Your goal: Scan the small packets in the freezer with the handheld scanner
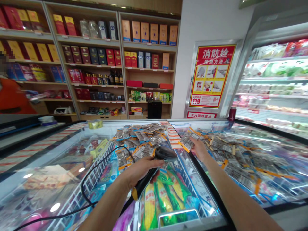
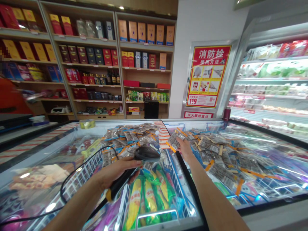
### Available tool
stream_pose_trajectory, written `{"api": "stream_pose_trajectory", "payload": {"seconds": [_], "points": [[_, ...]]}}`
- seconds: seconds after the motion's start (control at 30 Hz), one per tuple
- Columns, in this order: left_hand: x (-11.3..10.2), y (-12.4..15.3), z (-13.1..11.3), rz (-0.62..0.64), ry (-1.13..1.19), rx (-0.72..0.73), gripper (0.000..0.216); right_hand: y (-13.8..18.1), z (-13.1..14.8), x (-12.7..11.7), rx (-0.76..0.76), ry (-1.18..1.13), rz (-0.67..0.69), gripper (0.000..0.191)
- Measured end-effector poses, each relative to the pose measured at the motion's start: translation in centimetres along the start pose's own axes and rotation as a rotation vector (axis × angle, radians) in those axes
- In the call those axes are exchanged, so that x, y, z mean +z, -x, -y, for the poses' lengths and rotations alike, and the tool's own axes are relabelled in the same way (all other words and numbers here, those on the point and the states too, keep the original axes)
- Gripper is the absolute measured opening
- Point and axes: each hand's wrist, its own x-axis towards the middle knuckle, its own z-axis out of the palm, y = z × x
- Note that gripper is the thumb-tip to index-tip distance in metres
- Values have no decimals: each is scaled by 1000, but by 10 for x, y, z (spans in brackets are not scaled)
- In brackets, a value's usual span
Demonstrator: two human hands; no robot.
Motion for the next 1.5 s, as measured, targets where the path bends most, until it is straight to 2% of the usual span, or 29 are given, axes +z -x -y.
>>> {"api": "stream_pose_trajectory", "payload": {"seconds": [0.23, 0.67, 1.03, 1.3, 1.5], "points": [[-3, 1, -1, -6, -6, -4, 35, 7, 5, 5, 11, 35, 6, 20], [1, 5, -4, 18, 72, 2, 33, 3, 1, 3, 0, -13, 46, 25], [4, 6, -5, 20, 65, 27, 30, 8, 6, 8, 20, 28, 44, 19], [5, 5, -4, 16, 109, 8, 31, 3, 2, 6, -12, -13, 56, 30], [5, 4, -4, 10, 78, 27, 32, 6, 3, 6, 3, 12, 62, 23]]}}
